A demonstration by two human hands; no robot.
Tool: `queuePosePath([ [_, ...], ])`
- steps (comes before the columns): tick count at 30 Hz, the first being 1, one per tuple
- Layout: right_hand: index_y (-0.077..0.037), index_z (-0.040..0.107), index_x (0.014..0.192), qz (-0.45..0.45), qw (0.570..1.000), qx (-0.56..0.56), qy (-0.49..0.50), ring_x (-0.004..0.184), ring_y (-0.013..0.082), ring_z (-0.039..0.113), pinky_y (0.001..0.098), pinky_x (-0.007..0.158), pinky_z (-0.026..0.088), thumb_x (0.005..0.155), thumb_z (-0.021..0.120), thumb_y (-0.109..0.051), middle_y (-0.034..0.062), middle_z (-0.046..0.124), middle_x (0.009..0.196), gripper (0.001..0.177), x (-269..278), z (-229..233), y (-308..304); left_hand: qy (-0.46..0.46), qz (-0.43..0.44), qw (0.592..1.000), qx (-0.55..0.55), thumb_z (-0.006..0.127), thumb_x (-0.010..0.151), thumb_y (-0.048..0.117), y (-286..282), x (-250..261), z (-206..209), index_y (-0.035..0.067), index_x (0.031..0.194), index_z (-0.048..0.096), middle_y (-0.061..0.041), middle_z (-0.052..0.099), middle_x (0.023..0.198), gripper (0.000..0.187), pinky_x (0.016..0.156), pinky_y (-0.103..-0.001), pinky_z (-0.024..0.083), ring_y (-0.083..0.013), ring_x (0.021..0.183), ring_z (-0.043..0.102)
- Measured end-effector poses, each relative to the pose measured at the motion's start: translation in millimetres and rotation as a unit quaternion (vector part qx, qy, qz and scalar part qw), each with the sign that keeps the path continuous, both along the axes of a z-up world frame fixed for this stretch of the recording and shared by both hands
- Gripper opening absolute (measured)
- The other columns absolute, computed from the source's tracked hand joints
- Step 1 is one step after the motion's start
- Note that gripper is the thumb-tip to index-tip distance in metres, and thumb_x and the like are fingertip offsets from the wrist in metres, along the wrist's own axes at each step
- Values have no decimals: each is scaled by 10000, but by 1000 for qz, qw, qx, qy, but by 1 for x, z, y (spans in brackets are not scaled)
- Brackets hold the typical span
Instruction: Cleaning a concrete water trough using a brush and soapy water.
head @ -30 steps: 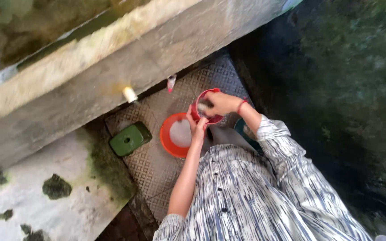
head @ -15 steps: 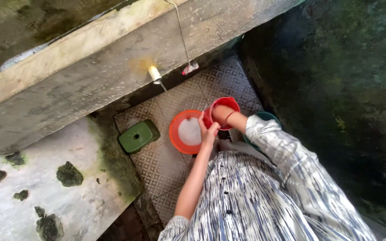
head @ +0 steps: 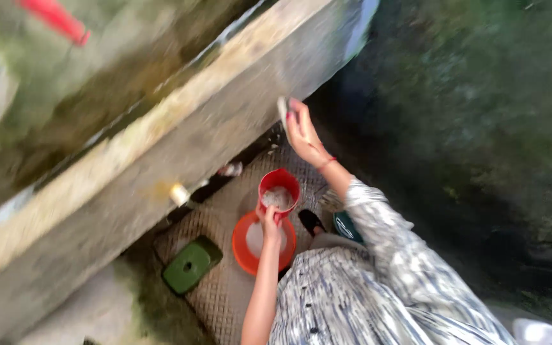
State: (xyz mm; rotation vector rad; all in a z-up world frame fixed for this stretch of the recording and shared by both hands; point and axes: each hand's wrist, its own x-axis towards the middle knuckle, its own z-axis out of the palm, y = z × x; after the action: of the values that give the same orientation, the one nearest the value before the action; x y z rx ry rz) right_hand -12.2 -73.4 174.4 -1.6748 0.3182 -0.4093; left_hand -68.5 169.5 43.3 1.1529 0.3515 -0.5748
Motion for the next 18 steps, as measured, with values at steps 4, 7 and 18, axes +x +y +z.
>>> queuePosePath([
  [4, 76, 507, 1383, -363, 883, -258, -149, 1273, 392, 558, 445, 1064, 469, 1103, 476, -168, 257, 565, 1355, 373, 60, -2, -43, 31, -39, 995, 87, 640, 792, 218, -47, 24, -11, 243, 1466, 397, 25, 561, 1025, 718, 588, -190, 378, -39, 706, 477],
  [7, -3, 610, 1245, -381, 903, -200, -5, 1065, 339, 673, 406, 948, 542, 1045, 510, -267, 190, 661, 1140, 346, 80, 14, -82, 18, -67, 992, 109, 642, 781, 249, -92, 48, -14, 253, 1458, 404, 24, 570, 1025, 718, 568, -196, 350, -41, 675, 461],
  [18, 142, 446, 1371, -465, 856, -198, -110, 827, 386, 602, 489, 802, 510, 1074, 420, -171, 214, 566, 937, 432, 106, 13, -153, -16, -106, 990, 92, 602, 787, 152, -170, 91, -17, 214, 1507, 359, 63, 584, 1114, 763, 569, -172, 365, -4, 686, 472],
])
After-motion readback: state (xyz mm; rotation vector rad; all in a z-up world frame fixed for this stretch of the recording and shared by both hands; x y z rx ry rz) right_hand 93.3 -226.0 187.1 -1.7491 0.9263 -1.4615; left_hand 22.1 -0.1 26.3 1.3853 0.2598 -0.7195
